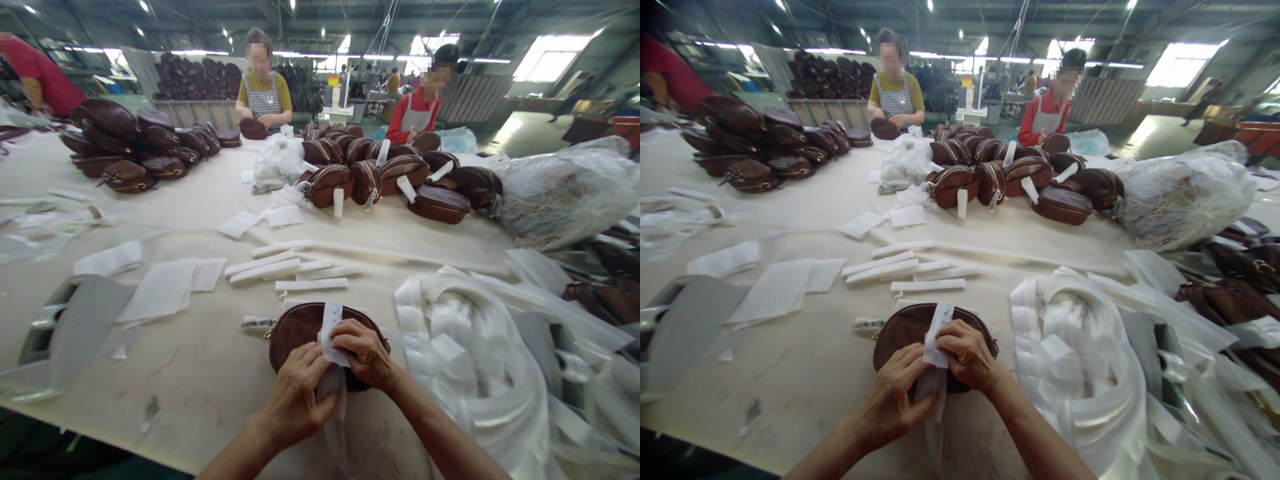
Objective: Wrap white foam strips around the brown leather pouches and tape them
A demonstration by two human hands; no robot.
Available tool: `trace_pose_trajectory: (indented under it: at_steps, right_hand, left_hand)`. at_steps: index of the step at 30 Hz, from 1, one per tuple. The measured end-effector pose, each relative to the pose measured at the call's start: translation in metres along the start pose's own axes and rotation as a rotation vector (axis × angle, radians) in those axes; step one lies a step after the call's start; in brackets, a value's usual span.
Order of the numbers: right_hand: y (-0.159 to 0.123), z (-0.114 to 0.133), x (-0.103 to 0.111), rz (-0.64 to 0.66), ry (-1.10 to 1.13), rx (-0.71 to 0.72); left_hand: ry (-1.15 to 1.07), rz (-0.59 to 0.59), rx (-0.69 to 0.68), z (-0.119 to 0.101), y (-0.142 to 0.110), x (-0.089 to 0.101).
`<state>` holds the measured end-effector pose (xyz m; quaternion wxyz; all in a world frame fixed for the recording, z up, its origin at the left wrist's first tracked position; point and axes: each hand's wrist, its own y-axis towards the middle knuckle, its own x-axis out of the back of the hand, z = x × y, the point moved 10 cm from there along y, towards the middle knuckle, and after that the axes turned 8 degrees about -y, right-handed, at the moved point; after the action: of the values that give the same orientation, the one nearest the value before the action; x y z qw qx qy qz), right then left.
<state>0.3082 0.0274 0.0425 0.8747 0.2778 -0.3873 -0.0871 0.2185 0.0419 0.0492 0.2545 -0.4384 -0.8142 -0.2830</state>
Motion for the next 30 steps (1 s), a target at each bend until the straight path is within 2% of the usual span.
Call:
trace_pose_trajectory:
  at_steps: [5,7,13,21,24,27,30]
  right_hand:
    - [0.000,0.007,0.003,0.042,0.012,0.016]
    - [0.000,0.013,0.005,0.043,0.006,0.046]
    - [-0.004,0.019,0.001,0.091,-0.037,0.078]
    - [-0.013,0.023,0.004,0.085,-0.025,0.071]
    - [-0.023,0.025,0.004,0.103,-0.013,0.059]
    - [-0.034,0.029,0.003,0.146,-0.012,0.058]
    - [-0.041,0.034,-0.001,0.234,-0.026,0.094]
  left_hand:
    - [-0.012,-0.173,0.006,0.010,-0.009,0.009]
    - [0.006,-0.200,-0.006,0.011,-0.010,0.011]
    - [0.032,-0.060,-0.086,0.004,0.000,0.002]
    - [0.035,-0.076,-0.089,0.009,-0.002,0.001]
    - [0.043,-0.071,-0.156,0.007,-0.006,0.001]
    - [0.036,0.044,-0.264,-0.001,-0.012,0.001]
    - [0.058,0.294,-0.318,-0.002,-0.017,-0.004]
